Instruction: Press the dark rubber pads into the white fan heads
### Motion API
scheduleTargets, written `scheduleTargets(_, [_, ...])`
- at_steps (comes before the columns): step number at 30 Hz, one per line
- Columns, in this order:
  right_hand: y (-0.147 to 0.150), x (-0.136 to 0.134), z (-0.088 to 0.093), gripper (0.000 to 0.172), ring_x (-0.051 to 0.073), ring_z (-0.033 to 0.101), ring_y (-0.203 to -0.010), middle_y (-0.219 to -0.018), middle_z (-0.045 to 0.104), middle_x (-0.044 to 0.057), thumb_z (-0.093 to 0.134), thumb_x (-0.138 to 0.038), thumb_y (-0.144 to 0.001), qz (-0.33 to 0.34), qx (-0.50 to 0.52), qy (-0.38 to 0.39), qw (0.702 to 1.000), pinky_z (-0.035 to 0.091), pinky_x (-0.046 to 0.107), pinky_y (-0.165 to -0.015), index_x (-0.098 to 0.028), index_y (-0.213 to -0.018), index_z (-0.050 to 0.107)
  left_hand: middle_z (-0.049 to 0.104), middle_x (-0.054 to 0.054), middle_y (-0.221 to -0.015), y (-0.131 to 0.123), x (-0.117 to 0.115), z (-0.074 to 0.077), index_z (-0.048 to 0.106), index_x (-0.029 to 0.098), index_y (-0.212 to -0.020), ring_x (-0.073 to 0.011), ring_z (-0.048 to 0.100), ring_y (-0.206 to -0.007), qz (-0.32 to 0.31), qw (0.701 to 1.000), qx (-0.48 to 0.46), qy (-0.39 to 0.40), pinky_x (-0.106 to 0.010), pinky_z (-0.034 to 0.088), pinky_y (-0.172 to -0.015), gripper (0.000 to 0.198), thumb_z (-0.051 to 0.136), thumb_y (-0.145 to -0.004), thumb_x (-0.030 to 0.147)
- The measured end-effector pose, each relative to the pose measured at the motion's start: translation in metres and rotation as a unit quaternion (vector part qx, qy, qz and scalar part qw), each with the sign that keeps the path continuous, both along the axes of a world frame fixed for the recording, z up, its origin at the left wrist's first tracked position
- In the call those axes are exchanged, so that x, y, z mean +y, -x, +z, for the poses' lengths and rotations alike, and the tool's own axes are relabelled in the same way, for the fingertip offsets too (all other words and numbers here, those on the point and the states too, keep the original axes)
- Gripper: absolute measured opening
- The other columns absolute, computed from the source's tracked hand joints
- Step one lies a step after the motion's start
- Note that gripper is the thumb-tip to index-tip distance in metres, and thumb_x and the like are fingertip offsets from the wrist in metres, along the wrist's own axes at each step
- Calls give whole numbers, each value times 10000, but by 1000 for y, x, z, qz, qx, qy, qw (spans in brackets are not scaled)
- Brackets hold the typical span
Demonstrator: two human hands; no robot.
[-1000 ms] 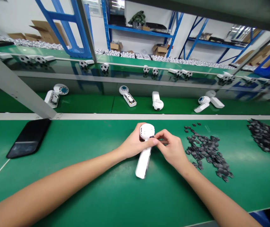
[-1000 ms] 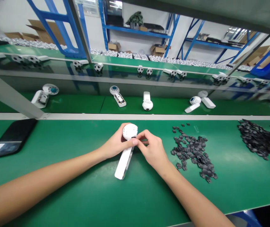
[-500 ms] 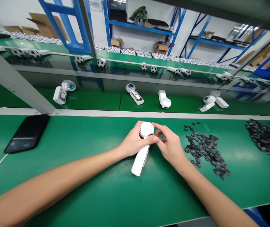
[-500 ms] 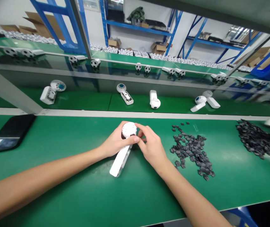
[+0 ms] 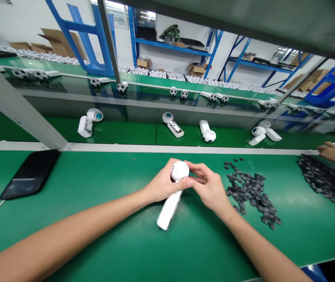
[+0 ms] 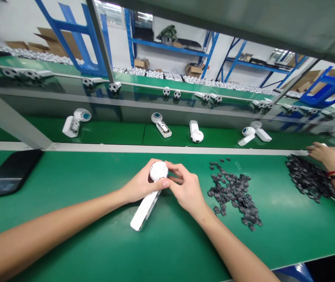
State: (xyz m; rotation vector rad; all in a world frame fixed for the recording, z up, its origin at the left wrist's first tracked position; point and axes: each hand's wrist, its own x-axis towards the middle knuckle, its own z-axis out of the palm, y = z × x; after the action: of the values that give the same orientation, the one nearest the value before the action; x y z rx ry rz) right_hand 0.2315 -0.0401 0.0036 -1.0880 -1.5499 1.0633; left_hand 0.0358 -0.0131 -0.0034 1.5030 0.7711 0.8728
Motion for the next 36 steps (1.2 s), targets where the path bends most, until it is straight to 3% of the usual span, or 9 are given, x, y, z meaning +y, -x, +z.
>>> scheduleTargets(4, [-21, 13, 14, 301, 283, 708, -1200, -1288, 756, 34, 684, -389, -981, 17, -122, -19, 992, 602, 428, -1009, -296, -1262, 735, 547, -7, -1000, 3, 2, -2, 455, 224, -1312, -150, 534, -820, -29, 998, -20, 56, -255, 437, -689, 622, 815, -855, 445])
scheduleTargets(8, [-55, 20, 26, 253, 267, 736, -1027, -1127, 789, 43, 598, -424, -1025, 41, -299, -19, 953, 596, 409, -891, -284, -1115, 789, 576, -2, -1002, 6, 4, -1, 425, 267, -1372, -145, 571, -788, -17, 994, -33, 100, -266, 475, -703, 654, 804, -861, 420])
scheduleTargets(11, [-74, 23, 24, 216, 252, 730, -930, -1080, 765, 54, 658, -417, -977, 88, -360, 6, 929, 594, 403, -835, -269, -1076, 779, 619, -18, -1019, 7, 6, 0, 457, 271, -1342, -139, 592, -729, 6, 987, -68, 144, -281, 492, -693, 549, 707, -920, 517])
scheduleTargets(16, [-82, 27, 18, 197, 255, 726, -919, -1096, 742, 72, 669, -369, -959, 91, -387, -10, 917, 585, 418, -848, -262, -1068, 793, 653, -24, -976, 5, 8, 3, 487, 266, -1288, -137, 603, -675, -3, 980, -85, 178, -284, 498, -677, 511, 675, -927, 576])
scheduleTargets(22, [-98, 25, 35, 250, 276, 711, -1072, -1215, 744, 65, 630, -368, -978, 56, -369, 1, 928, 572, 429, -925, -284, -1172, 762, 653, -34, -1009, 6, 7, 5, 498, 257, -1263, -139, 616, -690, -4, 979, -90, 183, -295, 514, -697, 502, 689, -922, 572])
scheduleTargets(27, [-108, 23, 38, 241, 256, 710, -946, -1064, 760, 53, 694, -403, -926, 98, -396, 83, 909, 571, 372, -815, -269, -1115, 763, 654, -43, -1023, 6, 8, 4, 532, 244, -1232, -143, 618, -701, -2, 984, -76, 163, -292, 507, -680, 477, 693, -922, 569])
scheduleTargets(36, [-106, 27, 30, 208, 213, 625, -844, -938, 679, 27, 725, -431, -883, 140, -398, 94, 902, 509, 320, -739, -251, -986, 742, 660, -32, -972, 6, 8, 5, 527, 247, -1247, -144, 611, -686, -11, 986, -59, 154, -292, 495, -670, 488, 673, -933, 592])
